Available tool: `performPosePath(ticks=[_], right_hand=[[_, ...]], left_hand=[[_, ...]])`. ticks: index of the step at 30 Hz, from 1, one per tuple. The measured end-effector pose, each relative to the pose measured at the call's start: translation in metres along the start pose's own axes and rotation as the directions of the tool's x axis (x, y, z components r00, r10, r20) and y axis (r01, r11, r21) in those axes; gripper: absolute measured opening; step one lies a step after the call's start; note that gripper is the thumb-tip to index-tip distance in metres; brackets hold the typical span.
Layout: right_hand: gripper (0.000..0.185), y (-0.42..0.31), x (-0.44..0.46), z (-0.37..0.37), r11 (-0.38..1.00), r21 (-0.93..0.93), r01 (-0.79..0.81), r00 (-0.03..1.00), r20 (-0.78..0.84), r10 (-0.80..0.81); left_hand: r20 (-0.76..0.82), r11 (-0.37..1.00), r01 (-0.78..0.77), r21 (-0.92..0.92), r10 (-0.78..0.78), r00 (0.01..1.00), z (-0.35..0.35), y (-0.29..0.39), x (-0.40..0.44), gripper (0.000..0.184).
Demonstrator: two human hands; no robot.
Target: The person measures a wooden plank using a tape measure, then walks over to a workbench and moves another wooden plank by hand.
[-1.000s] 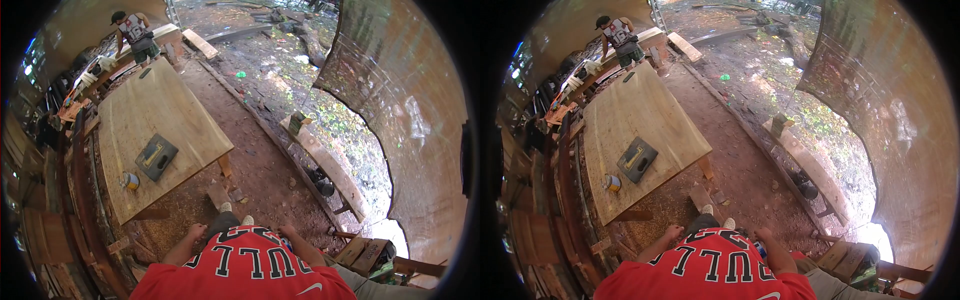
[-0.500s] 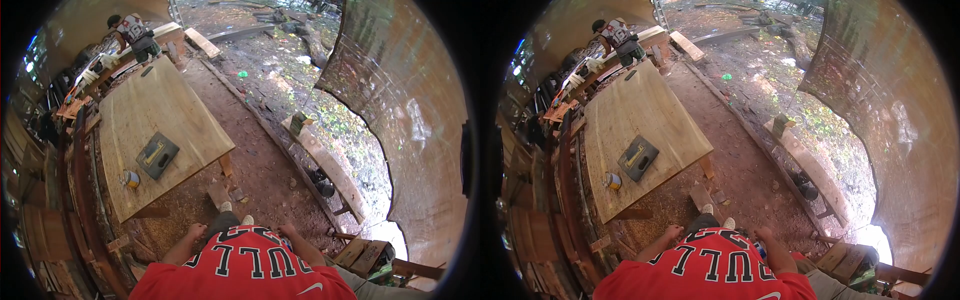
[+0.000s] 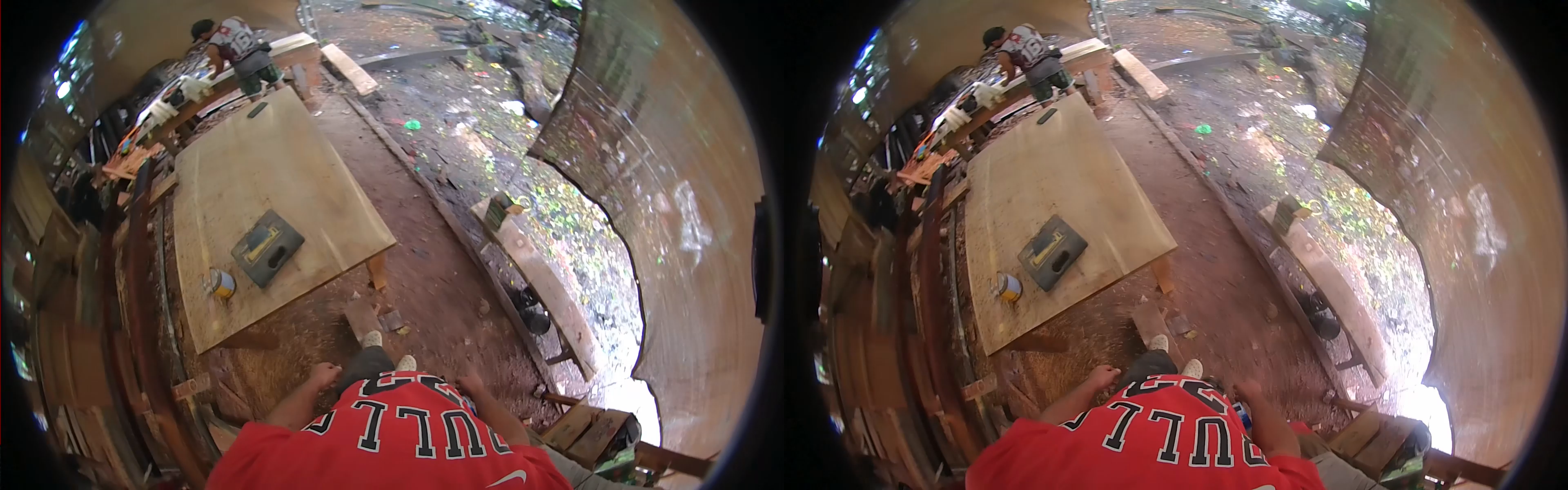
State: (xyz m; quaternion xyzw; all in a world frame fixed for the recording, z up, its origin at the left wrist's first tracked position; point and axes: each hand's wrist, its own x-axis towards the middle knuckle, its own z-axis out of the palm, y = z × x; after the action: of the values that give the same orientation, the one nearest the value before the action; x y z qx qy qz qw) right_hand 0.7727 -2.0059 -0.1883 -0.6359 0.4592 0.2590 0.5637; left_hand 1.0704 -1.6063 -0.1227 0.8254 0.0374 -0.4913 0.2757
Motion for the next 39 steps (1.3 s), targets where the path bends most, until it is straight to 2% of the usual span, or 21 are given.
performPosePath(ticks=[1,4,7,9,12,14,16,19,21,23,25,28,31,34,37,39], right_hand=[[0.022,-0.001,0.004,0.002,0.975,0.181,-0.131,0.991,-0.01,0.135],[0.014,-0.048,-0.044,0.001,0.986,0.144,-0.084,0.991,-0.093,0.098],[0.015,-0.094,-0.09,0.002,0.997,0.04,-0.06,0.981,-0.183,0.066],[0.015,-0.059,-0.058,-0.003,0.982,-0.162,0.093,0.994,-0.045,-0.102],[0.019,-0.061,-0.057,-0.007,0.917,-0.364,0.165,0.986,0.062,-0.153],[0.02,-0.053,-0.05,-0.009,0.783,-0.569,0.251,0.966,0.1,-0.238],[0.022,-0.023,-0.021,-0.01,0.462,-0.798,0.387,0.895,0.204,-0.398],[0.029,-0.02,-0.012,-0.01,0.496,-0.825,0.271,0.954,0.164,-0.249],[0.029,-0.017,-0.011,-0.008,0.822,-0.556,0.123,0.992,0.042,-0.12],[0.029,-0.017,-0.013,-0.008,0.831,-0.544,0.119,0.992,0.036,-0.118],[0.028,-0.015,-0.011,-0.011,0.536,-0.803,0.261,0.957,0.144,-0.251],[0.028,-0.015,-0.009,-0.011,0.461,-0.839,0.29,0.947,0.183,-0.263],[0.028,-0.016,-0.013,-0.011,0.547,-0.804,0.235,0.966,0.132,-0.222],[0.03,-0.008,-0.01,-0.01,0.493,-0.818,0.296,0.929,0.127,-0.347],[0.028,-0.001,-0.004,-0.009,0.491,-0.82,0.293,0.933,0.133,-0.336],[0.027,0.005,0.001,-0.009,0.662,-0.715,0.227,0.963,0.063,-0.262]], left_hand=[[-0.008,1.0,-0.01,0.023,0.01,1.0,0.001,-0.003,0.005,0.035],[-0.019,0.996,-0.03,0.084,0.031,0.999,-0.001,0.0,-0.001,0.037],[-0.044,0.996,-0.033,0.083,0.036,0.998,-0.001,0.008,-0.009,0.036],[-0.066,0.998,-0.019,0.066,0.023,0.998,-0.001,0.012,-0.014,0.035],[-0.075,0.999,0.005,0.047,-0.002,0.997,0.001,0.011,-0.014,0.034],[-0.049,0.999,0.001,0.051,0.001,0.999,0.003,0.002,-0.005,0.033],[-0.047,1.0,0.003,0.023,-0.002,0.999,0.003,0.003,-0.009,0.032],[-0.046,1.0,0.006,-0.02,-0.007,0.999,0.0,0.013,-0.022,0.031],[-0.047,0.999,0.002,-0.039,-0.004,0.999,0.002,0.01,-0.019,0.031],[-0.047,0.999,-0.011,-0.05,0.009,0.999,0.005,0.003,-0.009,0.031],[-0.046,0.999,-0.011,-0.046,0.009,0.999,0.007,0.0,-0.004,0.032],[-0.038,1.0,-0.005,-0.007,0.005,0.999,0.007,0.001,-0.002,0.032],[-0.048,0.999,0.005,0.031,-0.004,0.999,0.006,0.007,-0.006,0.033],[-0.045,0.998,0.025,0.061,-0.023,0.999,0.004,0.016,-0.011,0.034],[-0.033,0.997,0.027,0.074,-0.024,0.999,0.005,0.015,-0.008,0.035],[-0.039,0.997,0.0,0.081,0.004,0.999,0.007,0.007,0.002,0.035]])
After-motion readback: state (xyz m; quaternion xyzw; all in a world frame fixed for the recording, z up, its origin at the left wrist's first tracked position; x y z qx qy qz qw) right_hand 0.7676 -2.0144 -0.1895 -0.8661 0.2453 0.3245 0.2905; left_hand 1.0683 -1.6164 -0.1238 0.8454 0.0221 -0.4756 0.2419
